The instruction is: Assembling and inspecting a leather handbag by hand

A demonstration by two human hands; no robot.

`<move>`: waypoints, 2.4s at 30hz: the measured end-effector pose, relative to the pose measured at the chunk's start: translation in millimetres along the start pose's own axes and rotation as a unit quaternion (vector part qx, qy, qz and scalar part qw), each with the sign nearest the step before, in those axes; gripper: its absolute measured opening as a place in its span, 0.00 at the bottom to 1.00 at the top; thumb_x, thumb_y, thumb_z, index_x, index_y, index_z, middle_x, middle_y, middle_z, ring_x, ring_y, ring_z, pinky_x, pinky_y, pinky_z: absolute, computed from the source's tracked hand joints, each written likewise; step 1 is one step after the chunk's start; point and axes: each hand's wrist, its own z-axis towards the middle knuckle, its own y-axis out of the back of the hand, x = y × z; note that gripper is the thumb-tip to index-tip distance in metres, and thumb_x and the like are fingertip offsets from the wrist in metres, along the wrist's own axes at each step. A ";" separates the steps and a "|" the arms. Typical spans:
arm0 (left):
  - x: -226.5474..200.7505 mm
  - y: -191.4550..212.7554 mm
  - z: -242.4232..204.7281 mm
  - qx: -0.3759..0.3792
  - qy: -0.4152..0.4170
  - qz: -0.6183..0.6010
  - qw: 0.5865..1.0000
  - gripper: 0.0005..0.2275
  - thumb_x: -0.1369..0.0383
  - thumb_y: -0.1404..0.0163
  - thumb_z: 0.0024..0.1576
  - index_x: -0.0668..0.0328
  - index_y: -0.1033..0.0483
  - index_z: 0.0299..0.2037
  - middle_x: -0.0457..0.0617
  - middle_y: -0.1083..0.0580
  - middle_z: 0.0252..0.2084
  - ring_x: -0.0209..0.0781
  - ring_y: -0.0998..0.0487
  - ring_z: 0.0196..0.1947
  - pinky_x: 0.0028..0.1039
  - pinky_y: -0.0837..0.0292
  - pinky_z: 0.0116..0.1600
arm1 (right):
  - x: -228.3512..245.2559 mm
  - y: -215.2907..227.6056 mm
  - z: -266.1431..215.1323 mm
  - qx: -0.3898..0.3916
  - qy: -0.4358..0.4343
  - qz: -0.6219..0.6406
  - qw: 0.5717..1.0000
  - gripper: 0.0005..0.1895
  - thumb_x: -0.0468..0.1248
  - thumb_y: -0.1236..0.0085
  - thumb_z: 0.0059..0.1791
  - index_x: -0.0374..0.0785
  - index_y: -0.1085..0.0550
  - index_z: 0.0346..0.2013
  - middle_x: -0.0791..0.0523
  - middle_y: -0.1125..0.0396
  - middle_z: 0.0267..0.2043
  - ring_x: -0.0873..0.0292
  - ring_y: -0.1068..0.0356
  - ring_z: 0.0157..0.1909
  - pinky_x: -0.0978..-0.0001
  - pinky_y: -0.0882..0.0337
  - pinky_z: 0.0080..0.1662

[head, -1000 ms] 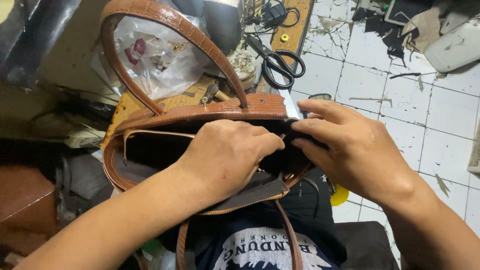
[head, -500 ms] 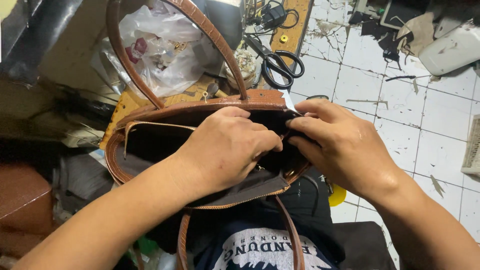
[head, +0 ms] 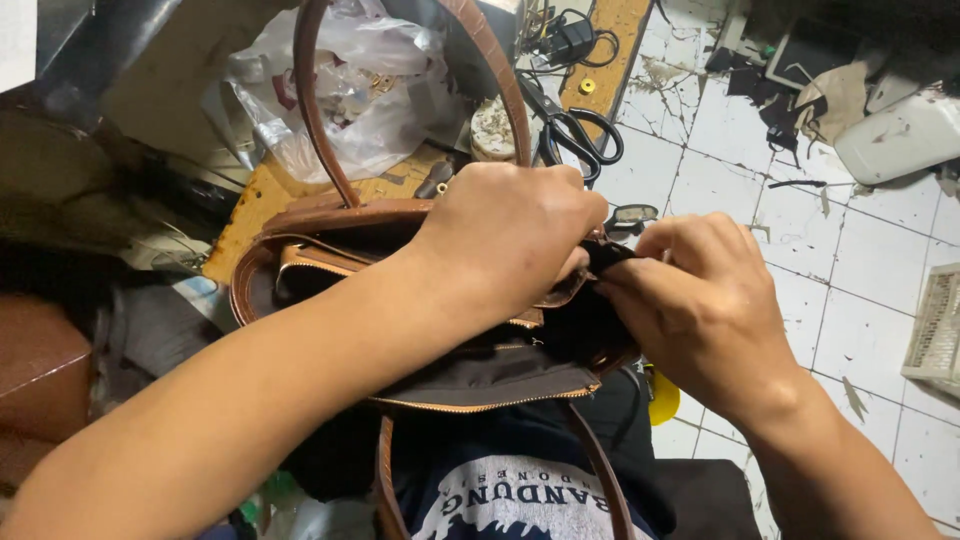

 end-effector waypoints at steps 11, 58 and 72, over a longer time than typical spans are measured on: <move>-0.5 -21.0 8.8 -0.111 -0.035 0.050 0.992 0.04 0.69 0.48 0.51 0.43 0.20 0.28 0.39 0.25 0.28 0.49 0.20 0.22 0.44 0.29 0.20 | 23.2 14.9 2.6 0.038 0.058 -0.133 0.989 0.12 0.32 0.46 0.57 0.52 0.28 0.31 0.69 0.32 0.34 0.56 0.40 0.33 0.60 0.44 0.41; -1.7 -0.8 -6.0 -0.080 -0.098 -0.055 0.990 0.06 0.67 0.47 0.46 0.50 0.21 0.34 0.49 0.28 0.38 0.59 0.23 0.27 0.51 0.29 0.24 | -14.9 43.2 40.1 0.326 -0.223 0.141 0.908 0.22 0.33 0.55 0.46 0.55 0.20 0.49 0.67 0.17 0.38 0.66 0.22 0.33 0.69 0.26 0.40; -2.8 -3.4 -10.3 -0.031 -0.147 -0.062 0.987 0.13 0.66 0.48 0.40 0.55 0.17 0.35 0.51 0.26 0.46 0.57 0.24 0.38 0.48 0.28 0.41 | -8.8 43.7 25.1 0.345 -0.211 0.068 0.912 0.13 0.36 0.55 0.48 0.53 0.27 0.44 0.59 0.25 0.35 0.52 0.28 0.36 0.58 0.30 0.41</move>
